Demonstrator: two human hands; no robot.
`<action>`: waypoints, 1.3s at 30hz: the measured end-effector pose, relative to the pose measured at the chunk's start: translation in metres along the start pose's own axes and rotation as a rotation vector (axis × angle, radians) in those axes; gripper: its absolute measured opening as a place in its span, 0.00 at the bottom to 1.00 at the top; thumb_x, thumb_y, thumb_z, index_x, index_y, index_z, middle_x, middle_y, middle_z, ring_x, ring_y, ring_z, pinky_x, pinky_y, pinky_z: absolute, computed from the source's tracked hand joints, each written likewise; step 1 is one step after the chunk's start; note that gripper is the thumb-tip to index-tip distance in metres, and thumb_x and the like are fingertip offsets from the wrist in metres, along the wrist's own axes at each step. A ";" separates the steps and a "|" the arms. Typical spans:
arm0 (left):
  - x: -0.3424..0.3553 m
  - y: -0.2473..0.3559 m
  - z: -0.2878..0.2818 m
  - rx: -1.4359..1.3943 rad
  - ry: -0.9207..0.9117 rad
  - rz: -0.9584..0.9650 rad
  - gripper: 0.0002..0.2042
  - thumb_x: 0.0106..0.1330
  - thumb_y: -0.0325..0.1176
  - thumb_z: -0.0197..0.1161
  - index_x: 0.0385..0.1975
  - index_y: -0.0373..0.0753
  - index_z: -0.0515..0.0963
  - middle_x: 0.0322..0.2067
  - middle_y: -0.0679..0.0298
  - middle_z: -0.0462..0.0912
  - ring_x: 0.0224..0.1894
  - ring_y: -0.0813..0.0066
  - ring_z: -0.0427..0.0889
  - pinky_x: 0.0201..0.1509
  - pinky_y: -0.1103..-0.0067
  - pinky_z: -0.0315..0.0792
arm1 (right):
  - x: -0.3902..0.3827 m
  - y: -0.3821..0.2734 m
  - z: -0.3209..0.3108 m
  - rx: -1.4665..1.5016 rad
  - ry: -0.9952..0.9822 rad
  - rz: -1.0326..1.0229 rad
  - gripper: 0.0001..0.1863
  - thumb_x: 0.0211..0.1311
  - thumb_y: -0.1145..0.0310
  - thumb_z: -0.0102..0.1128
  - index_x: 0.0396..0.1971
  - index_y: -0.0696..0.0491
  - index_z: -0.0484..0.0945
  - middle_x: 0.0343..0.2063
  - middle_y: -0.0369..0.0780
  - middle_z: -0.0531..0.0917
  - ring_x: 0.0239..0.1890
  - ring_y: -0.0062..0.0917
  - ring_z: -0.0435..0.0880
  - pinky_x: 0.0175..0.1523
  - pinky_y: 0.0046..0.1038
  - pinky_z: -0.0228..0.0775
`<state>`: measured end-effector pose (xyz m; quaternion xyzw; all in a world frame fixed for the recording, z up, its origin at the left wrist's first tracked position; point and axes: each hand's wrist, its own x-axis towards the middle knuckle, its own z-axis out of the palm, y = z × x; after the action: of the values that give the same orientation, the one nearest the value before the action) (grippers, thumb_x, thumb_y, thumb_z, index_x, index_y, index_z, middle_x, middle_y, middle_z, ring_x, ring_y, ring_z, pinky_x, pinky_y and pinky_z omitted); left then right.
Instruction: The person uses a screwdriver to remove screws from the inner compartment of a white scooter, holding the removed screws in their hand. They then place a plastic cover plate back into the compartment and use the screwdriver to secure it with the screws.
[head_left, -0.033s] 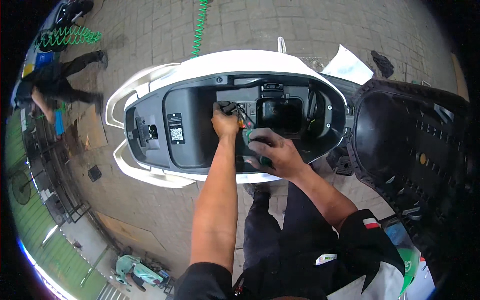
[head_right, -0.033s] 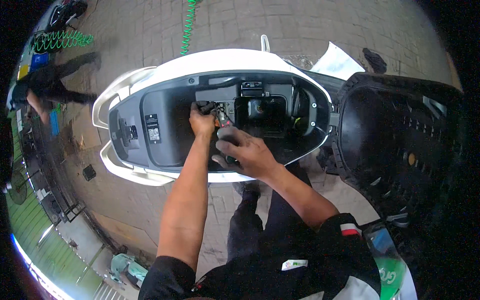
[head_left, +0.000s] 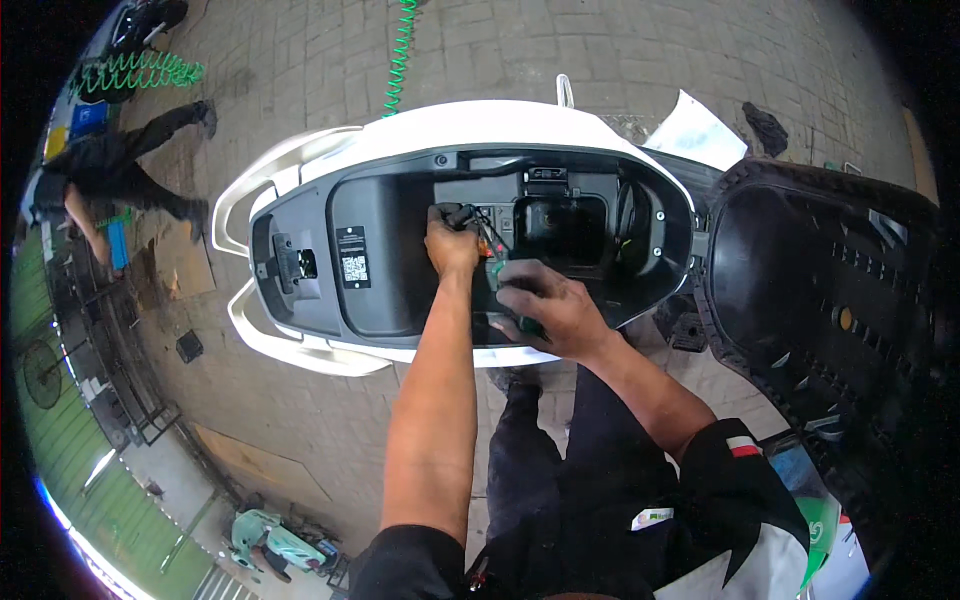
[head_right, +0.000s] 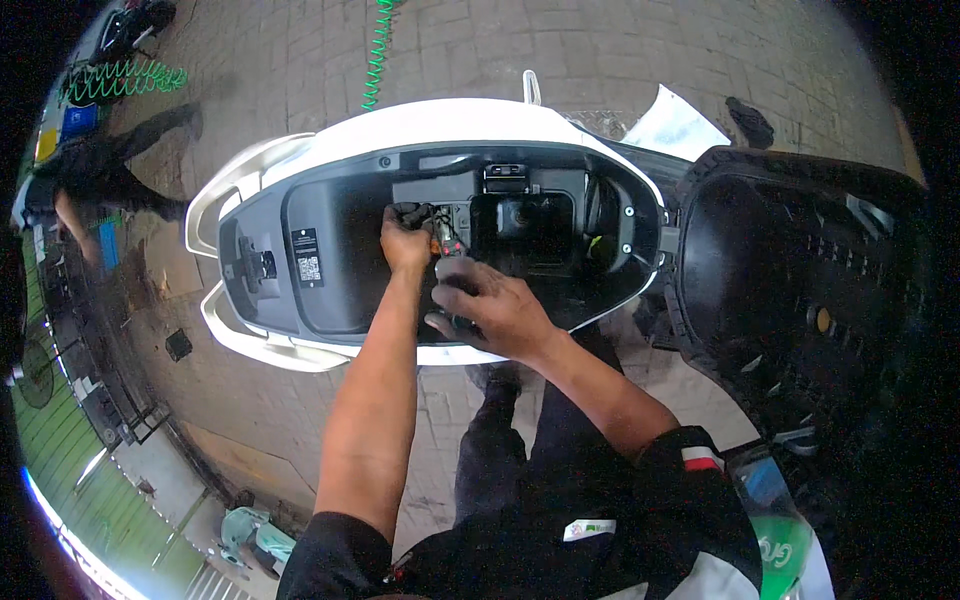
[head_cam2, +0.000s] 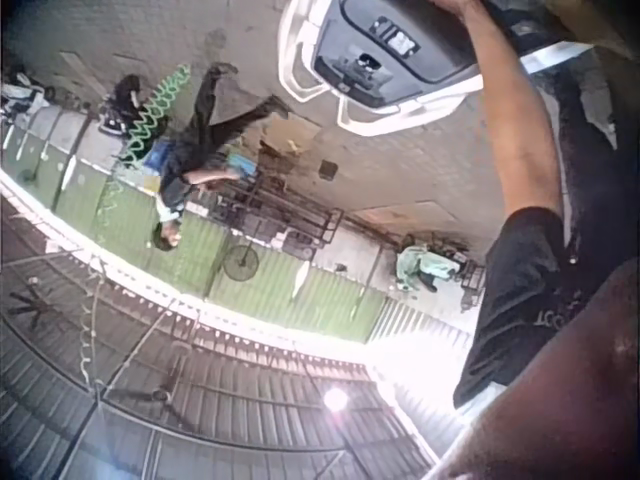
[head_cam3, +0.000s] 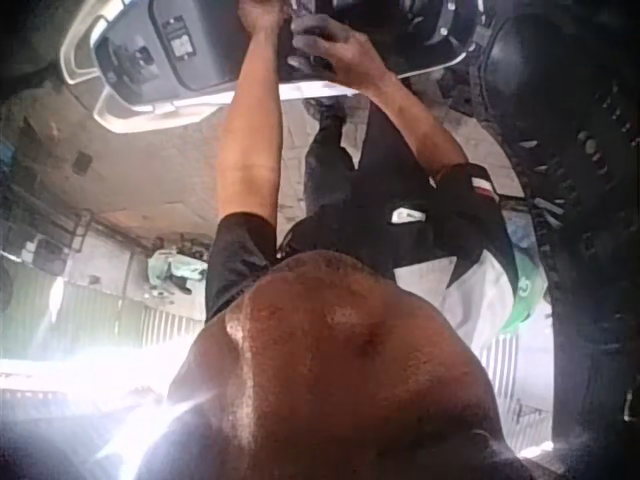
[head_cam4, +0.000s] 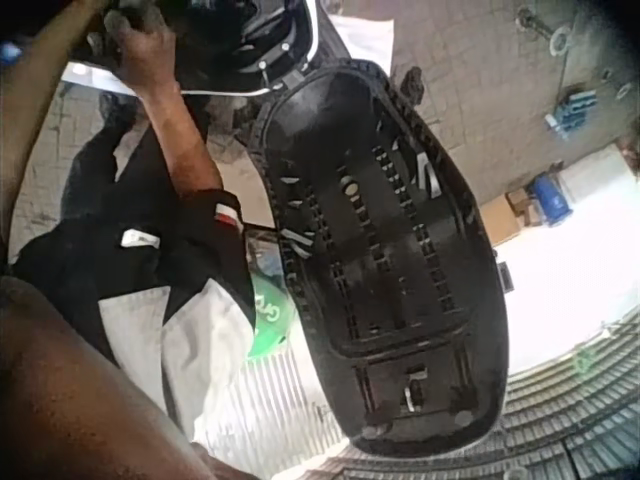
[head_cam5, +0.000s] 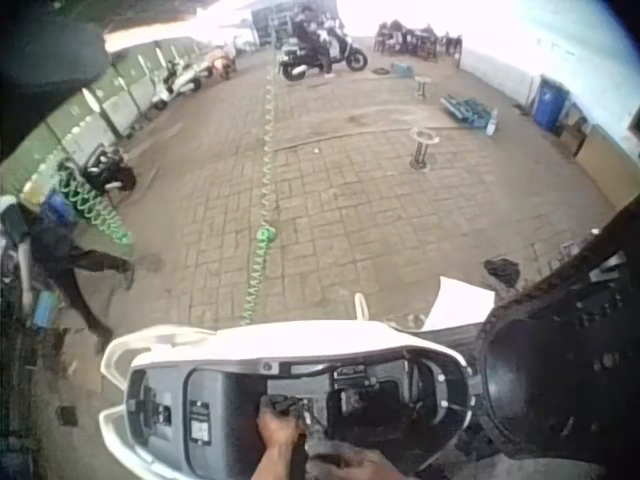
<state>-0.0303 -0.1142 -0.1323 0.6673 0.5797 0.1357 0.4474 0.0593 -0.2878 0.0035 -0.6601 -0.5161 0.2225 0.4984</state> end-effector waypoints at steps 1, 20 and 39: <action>-0.006 0.018 -0.003 0.089 -0.010 -0.048 0.15 0.53 0.20 0.68 0.40 0.36 0.75 0.38 0.60 0.89 0.44 0.72 0.88 0.50 0.76 0.76 | -0.002 0.002 0.001 -0.032 -0.027 -0.019 0.16 0.58 0.62 0.72 0.41 0.49 0.76 0.45 0.41 0.77 0.44 0.40 0.84 0.43 0.38 0.80; -0.052 0.019 -0.027 -0.684 -0.193 -0.780 0.14 0.66 0.38 0.63 0.47 0.36 0.82 0.37 0.56 0.86 0.37 0.66 0.86 0.45 0.72 0.80 | 0.014 0.007 0.007 -0.308 -0.262 -0.205 0.24 0.49 0.63 0.72 0.49 0.44 0.78 0.49 0.36 0.77 0.39 0.34 0.78 0.45 0.37 0.73; -0.069 0.082 0.003 -1.883 -0.137 -0.963 0.16 0.71 0.52 0.62 0.26 0.50 0.73 0.19 0.75 0.69 0.14 0.87 0.55 0.16 0.86 0.50 | 0.110 -0.057 -0.051 -0.809 -0.625 -0.317 0.24 0.57 0.63 0.70 0.52 0.54 0.76 0.40 0.47 0.83 0.40 0.44 0.84 0.40 0.42 0.78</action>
<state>0.0052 -0.1710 -0.0487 -0.2422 0.4177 0.3009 0.8224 0.1148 -0.2116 0.0985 -0.6158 -0.7777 0.1137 0.0543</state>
